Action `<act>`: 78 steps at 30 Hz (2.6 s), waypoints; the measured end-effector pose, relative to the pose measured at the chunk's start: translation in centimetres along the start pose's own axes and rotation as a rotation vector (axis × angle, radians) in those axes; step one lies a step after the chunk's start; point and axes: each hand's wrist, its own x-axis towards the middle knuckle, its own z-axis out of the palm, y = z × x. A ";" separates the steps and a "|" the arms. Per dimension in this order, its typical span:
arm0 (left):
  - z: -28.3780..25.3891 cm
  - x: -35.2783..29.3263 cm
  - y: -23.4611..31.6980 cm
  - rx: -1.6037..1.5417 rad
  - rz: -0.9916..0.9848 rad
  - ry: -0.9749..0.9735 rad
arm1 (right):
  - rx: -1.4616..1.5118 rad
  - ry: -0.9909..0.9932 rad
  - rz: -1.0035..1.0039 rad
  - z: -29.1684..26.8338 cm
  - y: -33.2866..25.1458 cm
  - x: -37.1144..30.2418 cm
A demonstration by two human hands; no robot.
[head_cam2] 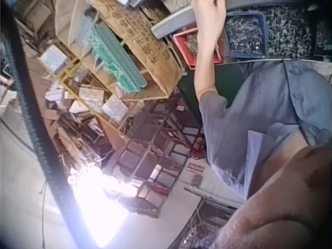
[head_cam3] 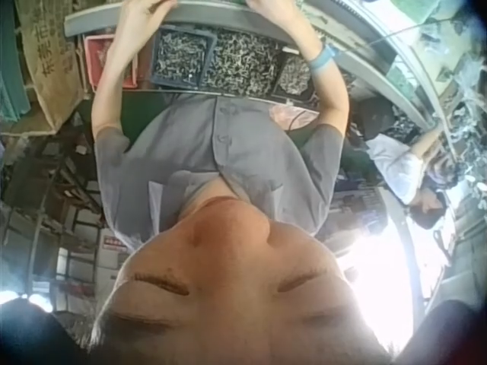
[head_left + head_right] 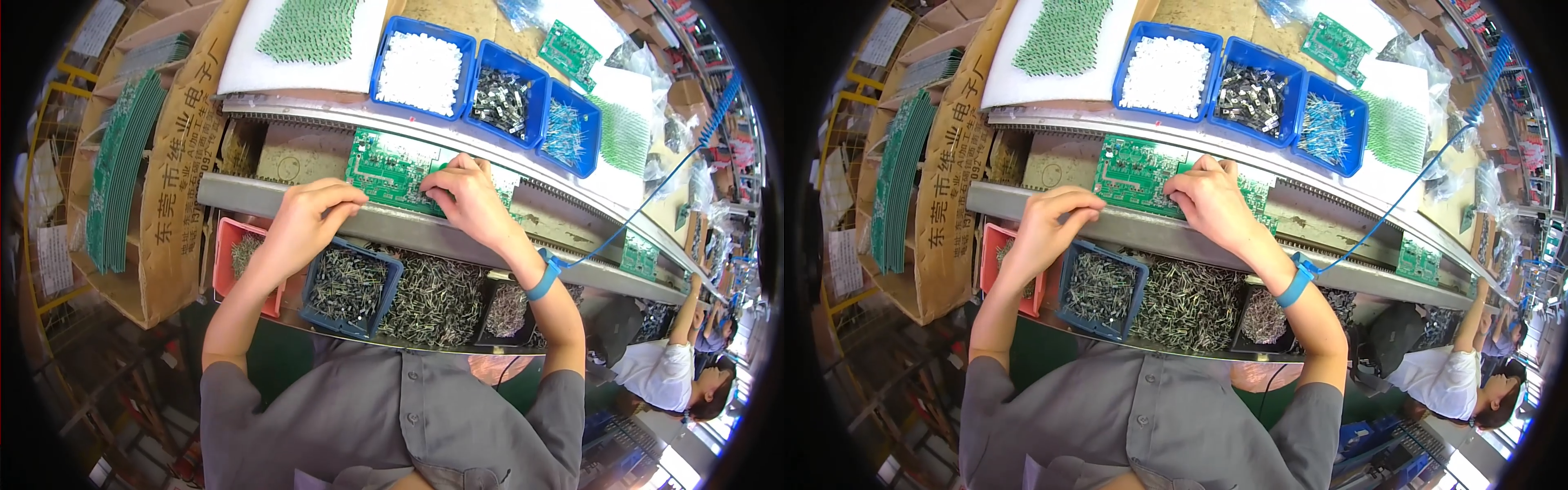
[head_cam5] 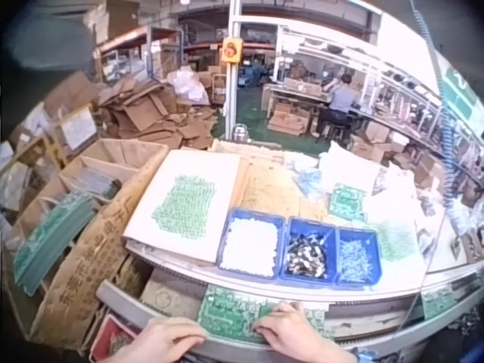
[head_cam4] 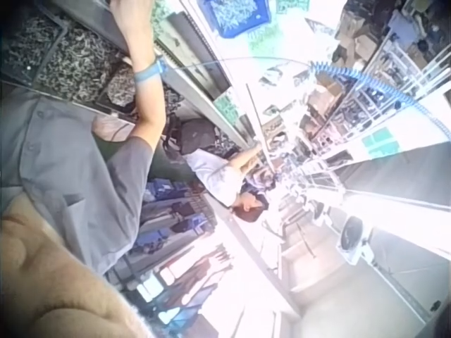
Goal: The person inserts electronic components from storage bins into a circuit board on an assembly track, pushes the board down the line, places another circuit board onto the track, and inserts components into the new board.
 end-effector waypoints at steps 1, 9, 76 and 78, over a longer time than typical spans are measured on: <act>0.2 0.5 -0.1 0.000 0.001 0.000 | -0.011 0.002 -0.018 0.0 0.0 0.0; 2.6 2.6 -1.2 0.065 0.082 -0.075 | -0.200 0.078 -0.156 0.8 -0.4 -0.3; 0.6 1.3 -0.2 0.376 0.172 0.008 | -0.373 0.208 1.058 -3.7 0.8 -28.2; -1.9 -0.9 -0.1 0.382 0.059 0.047 | -0.341 0.203 1.085 -3.8 0.6 -28.0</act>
